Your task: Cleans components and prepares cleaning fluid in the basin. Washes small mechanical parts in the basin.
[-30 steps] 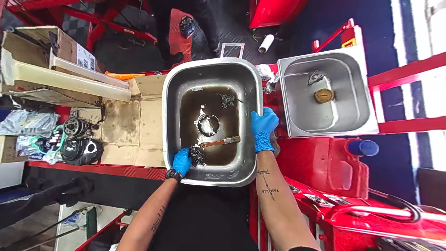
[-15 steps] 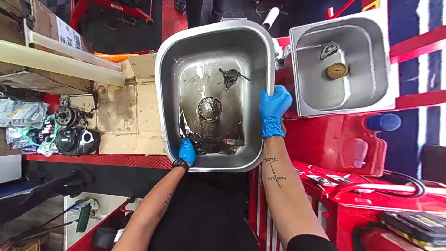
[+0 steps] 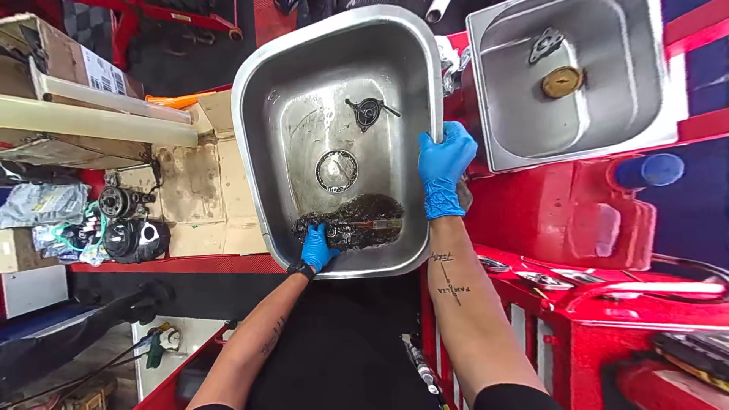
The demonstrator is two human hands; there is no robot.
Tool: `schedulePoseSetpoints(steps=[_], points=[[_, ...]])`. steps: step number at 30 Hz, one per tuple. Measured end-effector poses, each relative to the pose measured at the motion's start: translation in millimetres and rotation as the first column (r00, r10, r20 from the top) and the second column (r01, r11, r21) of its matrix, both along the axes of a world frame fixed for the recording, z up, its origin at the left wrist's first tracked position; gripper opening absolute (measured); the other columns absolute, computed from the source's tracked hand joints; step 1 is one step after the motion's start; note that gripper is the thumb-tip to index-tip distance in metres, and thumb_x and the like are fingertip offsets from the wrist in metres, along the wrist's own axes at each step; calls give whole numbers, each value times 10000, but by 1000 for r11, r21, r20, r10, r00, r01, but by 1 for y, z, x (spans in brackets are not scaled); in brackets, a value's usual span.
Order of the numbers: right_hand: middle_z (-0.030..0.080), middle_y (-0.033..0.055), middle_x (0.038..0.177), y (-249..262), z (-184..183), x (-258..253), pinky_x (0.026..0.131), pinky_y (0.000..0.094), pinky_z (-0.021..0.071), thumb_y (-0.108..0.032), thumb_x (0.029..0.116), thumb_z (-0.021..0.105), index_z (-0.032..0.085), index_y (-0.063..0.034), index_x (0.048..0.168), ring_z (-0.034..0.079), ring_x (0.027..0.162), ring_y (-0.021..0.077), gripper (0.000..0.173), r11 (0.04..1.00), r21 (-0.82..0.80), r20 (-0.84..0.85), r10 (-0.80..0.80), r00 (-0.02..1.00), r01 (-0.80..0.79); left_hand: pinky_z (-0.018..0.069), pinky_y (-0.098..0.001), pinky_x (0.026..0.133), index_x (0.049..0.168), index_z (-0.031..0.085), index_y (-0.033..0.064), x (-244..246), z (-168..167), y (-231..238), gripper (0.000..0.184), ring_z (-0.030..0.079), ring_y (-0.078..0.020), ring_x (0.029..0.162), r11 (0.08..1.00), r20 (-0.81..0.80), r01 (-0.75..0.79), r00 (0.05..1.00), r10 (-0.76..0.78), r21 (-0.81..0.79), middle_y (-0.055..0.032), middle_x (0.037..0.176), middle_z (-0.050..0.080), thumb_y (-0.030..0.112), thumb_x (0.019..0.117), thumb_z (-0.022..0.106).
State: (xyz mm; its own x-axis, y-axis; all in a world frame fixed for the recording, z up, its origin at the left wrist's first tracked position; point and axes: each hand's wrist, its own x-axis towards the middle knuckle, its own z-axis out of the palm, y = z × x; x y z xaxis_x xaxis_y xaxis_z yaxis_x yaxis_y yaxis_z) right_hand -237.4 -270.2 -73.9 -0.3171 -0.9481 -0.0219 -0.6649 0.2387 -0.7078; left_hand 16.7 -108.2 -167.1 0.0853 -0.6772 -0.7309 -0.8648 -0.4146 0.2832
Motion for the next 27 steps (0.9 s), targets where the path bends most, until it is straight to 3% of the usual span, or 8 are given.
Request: schedulePoseSetpoints(steps=[4, 7, 10, 14, 16, 19, 22, 27], points=[[687, 225, 946, -4, 1, 0, 758, 610, 511, -232, 978, 623, 667, -14, 1086, 674, 888, 404, 246, 1000, -18, -21, -12, 1000, 12, 478, -541, 1089, 1559, 391, 110, -1, 3, 1, 937, 501, -435, 1355, 998, 24, -40, 999, 39, 53, -281, 1563, 367, 316, 782, 871], [726, 163, 982, -14, -2, 0, 832, 549, 503, -279, 942, 640, 713, -44, 1073, 695, 928, 318, 278, 997, 31, -48, -68, 997, 70, 480, -548, 1085, 1565, 369, 86, -6, 6, -1, 1005, 504, -443, 1347, 993, 25, -91, 996, 89, 80, -301, 1549, 367, 354, 751, 895], [695, 221, 955, -2, 4, 1, 769, 601, 510, -221, 975, 630, 679, -16, 1088, 680, 894, 388, 239, 999, -32, -23, -23, 999, 22, 483, -540, 1085, 1570, 350, 87, -13, 9, -3, 1031, 508, -432, 1348, 982, -34, -149, 988, 154, 117, -303, 1552, 359, 323, 739, 913], [689, 232, 961, 2, 8, 2, 773, 609, 516, -227, 984, 619, 667, -10, 1107, 678, 907, 402, 254, 1000, -12, 3, -12, 1000, 12, 477, -553, 1087, 1565, 354, 84, -6, 10, 0, 1036, 498, -439, 1354, 977, -59, -176, 981, 184, 119, -310, 1540, 373, 293, 725, 923], [691, 228, 963, 6, 9, 2, 772, 613, 513, -239, 985, 618, 669, -16, 1114, 678, 902, 403, 263, 1000, -5, 13, -19, 1000, 19, 466, -556, 1098, 1587, 319, 91, -18, 15, -2, 1057, 488, -434, 1369, 979, -90, -144, 983, 158, 142, -303, 1560, 353, 330, 745, 911], [678, 186, 918, 10, 6, 2, 710, 585, 515, -285, 994, 612, 660, -64, 1090, 669, 835, 363, 245, 999, -8, 1, -32, 999, 32, 459, -547, 1108, 1569, 373, 91, -20, 22, -9, 941, 492, -417, 1371, 992, -67, -114, 991, 118, 61, -278, 1553, 388, 386, 810, 844], [695, 217, 957, 3, 7, 2, 776, 601, 515, -226, 981, 627, 677, -23, 1098, 680, 901, 392, 239, 999, -27, 13, -20, 1000, 20, 453, -542, 1109, 1558, 400, 93, -8, 18, -13, 856, 493, -418, 1365, 996, -39, -81, 996, 82, 23, -259, 1560, 393, 380, 855, 798], [697, 217, 954, 1, 8, 2, 779, 598, 508, -214, 974, 634, 682, -19, 1094, 680, 899, 386, 233, 999, -30, 24, -23, 999, 24, 419, -560, 1137, 1541, 431, 69, -3, 8, 5, 807, 477, -412, 1386, 993, -110, 72, 992, -61, 98, -266, 1527, 434, 380, 880, 774]])
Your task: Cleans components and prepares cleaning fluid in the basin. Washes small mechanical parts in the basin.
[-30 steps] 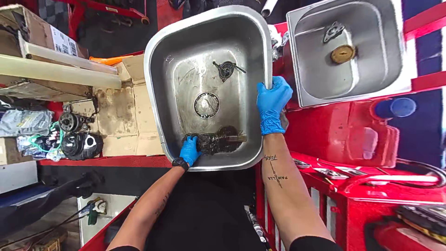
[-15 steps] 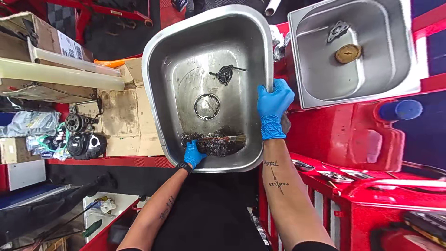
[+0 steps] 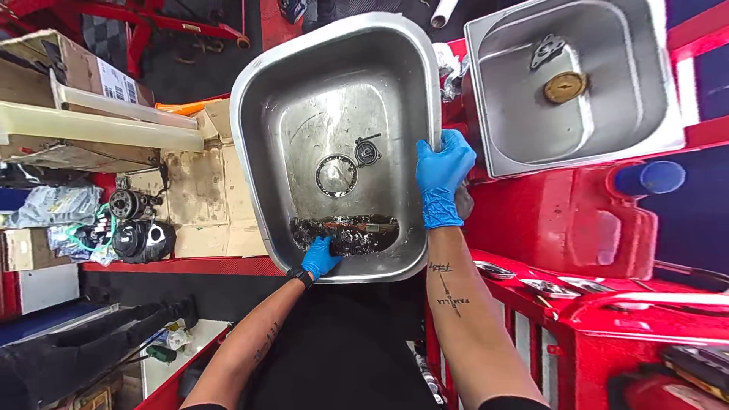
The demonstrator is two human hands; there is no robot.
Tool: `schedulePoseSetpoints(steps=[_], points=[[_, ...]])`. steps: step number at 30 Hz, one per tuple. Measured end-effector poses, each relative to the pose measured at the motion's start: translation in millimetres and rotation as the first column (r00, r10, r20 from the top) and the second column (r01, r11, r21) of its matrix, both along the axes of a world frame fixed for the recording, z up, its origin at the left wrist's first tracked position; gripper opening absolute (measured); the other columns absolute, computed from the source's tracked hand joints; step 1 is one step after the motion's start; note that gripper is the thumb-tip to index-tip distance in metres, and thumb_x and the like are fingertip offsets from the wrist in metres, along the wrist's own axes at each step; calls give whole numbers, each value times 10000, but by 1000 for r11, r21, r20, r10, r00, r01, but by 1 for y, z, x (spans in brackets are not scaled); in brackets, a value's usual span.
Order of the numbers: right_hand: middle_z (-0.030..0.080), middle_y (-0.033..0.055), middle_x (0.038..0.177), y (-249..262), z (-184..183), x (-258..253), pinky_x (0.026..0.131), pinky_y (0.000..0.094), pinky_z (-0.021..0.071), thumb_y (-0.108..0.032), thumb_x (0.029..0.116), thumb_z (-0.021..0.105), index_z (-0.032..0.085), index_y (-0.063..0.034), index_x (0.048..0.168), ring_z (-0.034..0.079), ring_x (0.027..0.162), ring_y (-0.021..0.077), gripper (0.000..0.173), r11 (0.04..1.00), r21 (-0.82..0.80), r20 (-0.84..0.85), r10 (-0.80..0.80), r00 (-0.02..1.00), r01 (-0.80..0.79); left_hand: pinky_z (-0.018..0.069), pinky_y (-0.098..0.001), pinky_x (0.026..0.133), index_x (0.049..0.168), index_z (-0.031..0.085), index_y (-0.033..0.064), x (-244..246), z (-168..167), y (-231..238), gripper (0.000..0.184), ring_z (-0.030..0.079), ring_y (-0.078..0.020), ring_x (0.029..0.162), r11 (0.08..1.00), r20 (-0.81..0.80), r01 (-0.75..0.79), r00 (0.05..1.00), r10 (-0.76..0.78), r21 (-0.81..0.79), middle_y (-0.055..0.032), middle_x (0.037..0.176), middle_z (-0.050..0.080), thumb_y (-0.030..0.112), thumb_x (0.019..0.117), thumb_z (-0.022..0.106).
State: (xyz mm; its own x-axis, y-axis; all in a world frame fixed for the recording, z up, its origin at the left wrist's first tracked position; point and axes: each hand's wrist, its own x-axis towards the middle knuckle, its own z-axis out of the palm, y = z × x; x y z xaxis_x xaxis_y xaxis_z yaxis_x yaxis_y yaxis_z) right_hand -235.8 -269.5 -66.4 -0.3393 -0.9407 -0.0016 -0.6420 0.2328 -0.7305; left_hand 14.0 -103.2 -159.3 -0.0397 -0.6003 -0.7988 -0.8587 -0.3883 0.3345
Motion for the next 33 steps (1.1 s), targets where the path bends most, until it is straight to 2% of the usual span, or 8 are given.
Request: schedulePoseSetpoints(steps=[6, 10, 16, 18, 21, 23, 27, 33], points=[[714, 211, 987, -4, -1, 0, 818, 600, 509, -225, 968, 645, 699, -20, 1089, 692, 940, 379, 244, 1000, 7, -10, -13, 1000, 13, 391, -515, 1172, 1532, 416, 9, -5, 2, 6, 830, 456, -395, 1411, 999, -4, -44, 999, 44, -22, -274, 1541, 415, 381, 882, 774], [687, 176, 924, 8, -4, -1, 721, 578, 509, -257, 981, 639, 678, -54, 1073, 670, 837, 351, 226, 1000, -14, -7, -11, 1000, 11, 403, -524, 1161, 1500, 485, 43, -1, 15, -15, 683, 481, -385, 1395, 988, 19, 14, 1000, -11, -151, -247, 1523, 462, 357, 934, 703], [727, 183, 984, -3, -4, -1, 789, 604, 517, -266, 970, 649, 711, -61, 1125, 702, 898, 358, 265, 999, 23, -18, -36, 999, 37, 376, -521, 1185, 1543, 421, 35, 38, 46, -184, 608, 416, -354, 1465, 694, 238, 268, 961, -142, -668, -182, 1578, 440, 275, 1011, 593], [733, 189, 1029, -8, -4, -2, 874, 597, 505, -275, 969, 649, 716, -37, 1137, 703, 961, 354, 299, 999, 36, -14, -30, 999, 31, 317, -520, 1217, 1596, 328, 39, 40, 54, -240, 692, 308, -348, 1529, 647, 312, 339, 936, -162, -683, -141, 1664, 316, 155, 970, 599], [731, 188, 1001, -9, -7, -2, 836, 596, 515, -283, 968, 660, 712, -40, 1123, 706, 927, 354, 293, 999, 39, -10, -37, 999, 37, 259, -578, 1222, 1635, 245, 86, 34, 55, -275, 909, 176, -334, 1576, 714, 396, 409, 896, -198, -568, -74, 1722, 170, -1, 837, 672], [730, 190, 979, -10, -9, -4, 809, 607, 516, -278, 968, 659, 713, -44, 1120, 705, 906, 365, 284, 998, 50, -8, -39, 999, 40, 258, -595, 1221, 1631, 255, 81, 33, 45, -263, 969, 183, -335, 1574, 731, 406, 415, 891, -204, -542, -88, 1718, 182, -24, 783, 710], [728, 184, 979, -15, -11, -4, 792, 618, 516, -277, 969, 643, 712, -58, 1112, 702, 912, 374, 270, 996, 83, -1, -40, 999, 40, 259, -550, 1237, 1635, 232, 64, 39, 22, -174, 840, 192, -311, 1575, 801, 385, 396, 895, -227, -449, -123, 1710, 193, 45, 886, 612], [712, 198, 941, -8, -8, -3, 761, 595, 520, -214, 975, 637, 692, -26, 1083, 695, 880, 376, 224, 1000, 22, 18, -14, 1000, 14, 250, -516, 1247, 1628, 197, 9, 29, 14, -6, 798, 210, -354, 1565, 952, 228, 305, 929, -291, -32, -180, 1711, 133, 116, 934, 576]])
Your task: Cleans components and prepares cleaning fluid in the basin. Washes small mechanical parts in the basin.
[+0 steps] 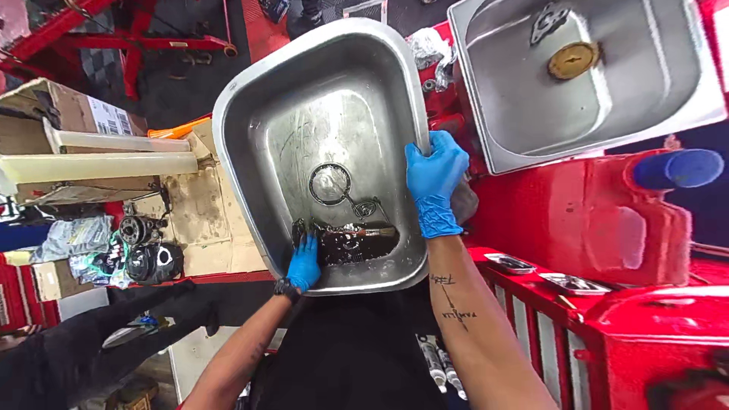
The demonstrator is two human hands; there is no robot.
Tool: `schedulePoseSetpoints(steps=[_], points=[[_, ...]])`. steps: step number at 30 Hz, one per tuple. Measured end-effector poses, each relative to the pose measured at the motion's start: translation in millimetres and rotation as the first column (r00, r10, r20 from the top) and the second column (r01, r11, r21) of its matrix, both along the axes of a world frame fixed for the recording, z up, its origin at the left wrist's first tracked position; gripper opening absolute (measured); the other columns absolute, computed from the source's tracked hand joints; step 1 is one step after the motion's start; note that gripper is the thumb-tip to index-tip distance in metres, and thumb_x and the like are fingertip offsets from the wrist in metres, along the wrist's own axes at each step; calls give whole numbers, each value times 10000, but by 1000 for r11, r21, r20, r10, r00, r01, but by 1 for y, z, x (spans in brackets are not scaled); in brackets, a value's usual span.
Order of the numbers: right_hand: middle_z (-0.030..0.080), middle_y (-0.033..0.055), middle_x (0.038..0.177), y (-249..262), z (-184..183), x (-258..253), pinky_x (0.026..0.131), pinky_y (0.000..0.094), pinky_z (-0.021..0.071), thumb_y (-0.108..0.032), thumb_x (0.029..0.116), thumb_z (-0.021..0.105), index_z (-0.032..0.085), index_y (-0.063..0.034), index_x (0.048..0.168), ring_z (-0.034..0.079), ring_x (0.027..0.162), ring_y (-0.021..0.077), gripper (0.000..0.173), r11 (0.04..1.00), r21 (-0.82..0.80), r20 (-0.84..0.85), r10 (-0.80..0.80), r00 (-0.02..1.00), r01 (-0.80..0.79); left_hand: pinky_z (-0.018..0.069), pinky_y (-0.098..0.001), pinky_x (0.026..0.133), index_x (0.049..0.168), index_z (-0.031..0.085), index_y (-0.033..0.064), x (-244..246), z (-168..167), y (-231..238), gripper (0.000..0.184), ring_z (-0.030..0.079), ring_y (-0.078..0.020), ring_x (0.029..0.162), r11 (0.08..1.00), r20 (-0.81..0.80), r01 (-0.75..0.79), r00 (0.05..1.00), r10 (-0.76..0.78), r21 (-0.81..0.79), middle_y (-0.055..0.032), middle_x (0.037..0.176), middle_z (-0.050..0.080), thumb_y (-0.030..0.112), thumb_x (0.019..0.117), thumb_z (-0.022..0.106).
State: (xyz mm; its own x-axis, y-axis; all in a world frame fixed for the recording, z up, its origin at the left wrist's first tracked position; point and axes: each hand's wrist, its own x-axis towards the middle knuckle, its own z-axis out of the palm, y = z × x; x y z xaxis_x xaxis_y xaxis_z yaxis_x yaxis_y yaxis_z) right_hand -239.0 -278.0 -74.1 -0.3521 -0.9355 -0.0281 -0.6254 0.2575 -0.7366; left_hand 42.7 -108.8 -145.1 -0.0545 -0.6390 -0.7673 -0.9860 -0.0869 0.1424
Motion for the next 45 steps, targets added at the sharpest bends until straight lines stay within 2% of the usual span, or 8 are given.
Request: schedulePoseSetpoints(steps=[2, 5, 11, 16, 22, 26, 32, 45], points=[[710, 202, 932, 4, 2, 0, 741, 584, 526, -205, 975, 639, 690, -22, 1078, 696, 859, 374, 216, 1000, -29, -5, 10, 1000, -10, 366, -531, 1189, 1620, 253, 29, -11, 3, 23, 682, 377, -362, 1493, 988, -14, -71, 997, 73, 134, -172, 1688, 237, 158, 999, 502], [707, 199, 934, 8, 6, 1, 746, 571, 526, -206, 980, 635, 690, -27, 1088, 693, 859, 362, 216, 999, -39, 5, 15, 1000, -15, 318, -514, 1229, 1616, 284, 52, -20, 5, 22, 621, 358, -324, 1511, 969, -157, -147, 971, 180, 200, -181, 1640, 346, 202, 1046, 482], [708, 205, 949, 7, 7, 3, 763, 589, 519, -214, 980, 633, 693, -25, 1094, 690, 875, 369, 228, 999, -34, -13, 13, 1000, -13, 440, -574, 1102, 1543, 440, 84, -65, -4, 4, 823, 473, -419, 1392, 985, -154, -63, 987, 38, -163, -246, 1533, 456, 479, 888, 742], [692, 221, 981, 12, 9, 1, 782, 594, 529, -226, 996, 611, 669, -22, 1124, 680, 898, 386, 248, 999, -3, -3, 49, 999, -49, 442, -576, 1088, 1371, 616, 76, -82, -21, -14, 381, 509, -422, 1350, 856, -225, 456, 832, -507, -244, -200, 1431, 570, 254, 1041, 552], [690, 207, 941, 15, 9, 1, 744, 588, 525, -211, 992, 612, 660, -32, 1117, 680, 863, 379, 224, 998, -37, -3, 47, 999, -47, 405, -591, 1118, 1300, 661, 55, -27, -15, -7, 338, 458, -428, 1398, 788, -154, 591, 774, -614, -175, -186, 1462, 555, 20, 999, 511], [685, 198, 923, 19, 11, 1, 714, 582, 519, -200, 993, 611, 656, -34, 1105, 676, 834, 372, 205, 996, -62, -2, 62, 998, -62, 397, -589, 1131, 1336, 640, 68, 10, -3, 7, 374, 415, -396, 1449, 889, -142, 428, 881, -450, -161, -167, 1511, 519, 49, 975, 541], [749, 126, 1009, -2, 8, 2, 865, 514, 512, -265, 943, 627, 729, -62, 1087, 711, 954, 268, 269, 999, 18, -45, -29, 999, 29, 409, -539, 1152, 1563, 335, -14, 10, 1, 0, 1008, 469, -437, 1387, 917, -35, -387, 922, 385, -102, -297, 1519, 435, 482, 823, 808], [688, 204, 954, 23, 15, 3, 745, 577, 526, -190, 1002, 604, 654, -32, 1135, 676, 859, 376, 212, 997, -55, 6, 63, 998, -62, 415, -493, 1160, 1523, 393, -11, -72, -2, -1, 919, 484, -356, 1396, 852, -297, -509, 800, 522, 124, -262, 1513, 457, 394, 829, 839]])
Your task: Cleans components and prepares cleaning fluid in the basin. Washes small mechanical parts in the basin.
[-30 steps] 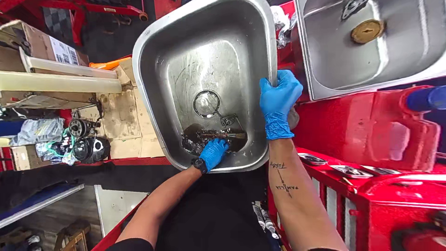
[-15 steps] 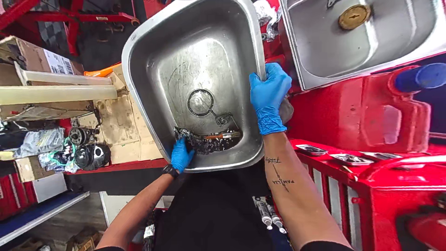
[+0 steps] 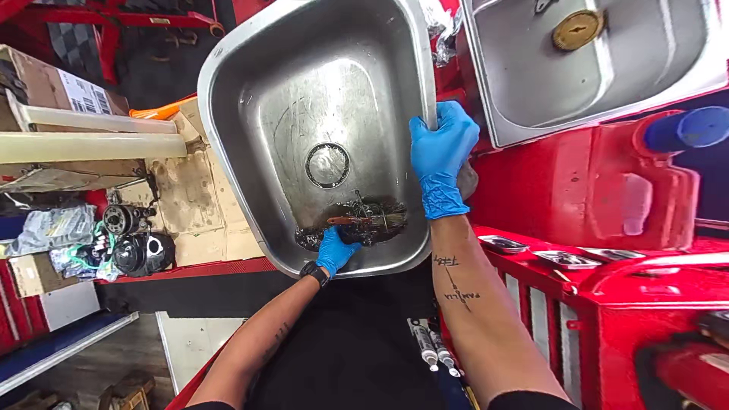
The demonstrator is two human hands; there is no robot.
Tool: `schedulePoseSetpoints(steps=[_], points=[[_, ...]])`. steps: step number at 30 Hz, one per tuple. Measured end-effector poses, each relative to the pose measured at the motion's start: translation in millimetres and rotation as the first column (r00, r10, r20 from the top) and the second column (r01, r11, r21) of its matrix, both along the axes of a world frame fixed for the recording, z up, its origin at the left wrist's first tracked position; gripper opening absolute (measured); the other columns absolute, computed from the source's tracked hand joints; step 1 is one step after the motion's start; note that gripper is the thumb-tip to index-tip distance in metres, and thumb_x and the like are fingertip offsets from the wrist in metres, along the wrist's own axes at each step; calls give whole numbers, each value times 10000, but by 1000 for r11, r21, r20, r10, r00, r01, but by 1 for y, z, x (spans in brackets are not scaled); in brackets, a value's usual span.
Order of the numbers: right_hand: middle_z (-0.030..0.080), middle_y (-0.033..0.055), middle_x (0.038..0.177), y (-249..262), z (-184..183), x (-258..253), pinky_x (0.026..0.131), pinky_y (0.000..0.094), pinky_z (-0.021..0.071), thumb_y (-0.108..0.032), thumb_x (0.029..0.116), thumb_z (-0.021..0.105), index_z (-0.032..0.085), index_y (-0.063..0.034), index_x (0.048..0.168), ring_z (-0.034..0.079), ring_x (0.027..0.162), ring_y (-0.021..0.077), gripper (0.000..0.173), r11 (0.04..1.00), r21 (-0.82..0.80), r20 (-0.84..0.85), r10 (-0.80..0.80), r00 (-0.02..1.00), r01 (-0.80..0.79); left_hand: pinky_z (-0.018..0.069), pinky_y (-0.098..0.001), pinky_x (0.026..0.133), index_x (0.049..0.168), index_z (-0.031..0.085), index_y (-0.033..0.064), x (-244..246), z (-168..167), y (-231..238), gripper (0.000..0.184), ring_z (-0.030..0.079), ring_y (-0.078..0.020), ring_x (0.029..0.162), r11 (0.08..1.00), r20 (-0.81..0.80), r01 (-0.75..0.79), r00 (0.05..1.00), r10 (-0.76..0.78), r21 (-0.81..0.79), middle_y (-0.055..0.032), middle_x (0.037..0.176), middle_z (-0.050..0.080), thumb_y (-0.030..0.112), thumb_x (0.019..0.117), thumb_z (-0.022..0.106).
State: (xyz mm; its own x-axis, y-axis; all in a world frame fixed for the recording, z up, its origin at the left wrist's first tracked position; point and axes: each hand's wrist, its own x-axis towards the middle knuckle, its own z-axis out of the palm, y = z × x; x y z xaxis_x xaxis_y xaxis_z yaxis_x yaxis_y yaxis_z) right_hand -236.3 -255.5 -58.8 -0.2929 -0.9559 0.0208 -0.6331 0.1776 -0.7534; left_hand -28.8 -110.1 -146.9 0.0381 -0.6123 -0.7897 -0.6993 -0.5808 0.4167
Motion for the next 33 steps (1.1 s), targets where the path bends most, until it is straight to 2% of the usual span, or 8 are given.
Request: schedulePoseSetpoints(steps=[5, 11, 13, 16, 20, 25, 30, 33], points=[[683, 193, 920, 2, -1, -1, 714, 567, 517, -195, 1003, 599, 647, -44, 1125, 673, 826, 363, 200, 1000, 0, 13, -5, 1000, 5, 385, -473, 1183, 1531, 363, -37, 56, 0, 1, 918, 444, -362, 1425, 993, 137, -96, 985, 106, -72, -281, 1535, 416, 337, 837, 833], [675, 200, 908, 1, 1, 1, 703, 563, 509, -180, 998, 606, 654, -28, 1103, 662, 815, 374, 190, 1000, -8, 4, -10, 1000, 10, 346, -451, 1215, 1568, 308, -25, 25, -7, -5, 866, 407, -341, 1464, 995, -45, -61, 997, 57, -80, -275, 1570, 385, 243, 894, 779], [675, 193, 900, 1, -1, 1, 695, 554, 509, -179, 996, 608, 656, -34, 1098, 661, 804, 362, 184, 1000, -10, -4, -9, 1000, 9, 328, -440, 1226, 1579, 295, -17, 15, -4, -10, 872, 397, -327, 1475, 998, -45, 5, 999, -8, -62, -258, 1579, 388, 281, 907, 766], [674, 176, 887, 0, -2, 0, 687, 537, 514, -178, 997, 608, 653, -44, 1088, 662, 792, 341, 169, 1000, -23, -12, -8, 1000, 8, 393, -489, 1175, 1558, 397, 36, 11, 1, -21, 816, 470, -368, 1408, 962, 143, 210, 972, -185, -177, -238, 1520, 470, 370, 900, 745], [670, 177, 887, 1, -3, 1, 681, 532, 515, -173, 996, 612, 651, -42, 1083, 660, 785, 335, 163, 999, -37, 2, -5, 1000, 5, 389, -507, 1176, 1561, 429, 112, -7, 5, -50, 713, 414, -347, 1461, 826, 167, 384, 923, -346, -414, -173, 1572, 445, 238, 922, 719], [671, 183, 885, -1, -1, 1, 677, 537, 519, -169, 996, 611, 644, -44, 1101, 666, 788, 347, 167, 1000, -3, -2, -18, 1000, 18, 400, -474, 1168, 1532, 478, 103, -21, -2, -47, 537, 498, -338, 1393, 810, 100, 487, 870, -483, -327, -178, 1453, 570, 154, 1005, 568], [677, 201, 940, -11, -6, -1, 730, 560, 527, -166, 986, 609, 646, -29, 1101, 676, 859, 370, 182, 999, 49, -9, -11, 1000, 11, 379, -460, 1189, 1531, 480, 94, -13, -3, -48, 540, 504, -323, 1393, 862, 36, 415, 905, -424, -292, -170, 1460, 571, 117, 997, 561], [735, 141, 1007, -44, -24, -5, 854, 537, 518, -247, 927, 633, 716, -62, 1071, 703, 975, 302, 248, 977, 188, -72, -91, 993, 103, 376, -441, 1198, 1501, 509, 74, 13, 4, -55, 501, 505, -303, 1400, 880, 85, 371, 928, -362, -297, -161, 1466, 571, 139, 1007, 554]])
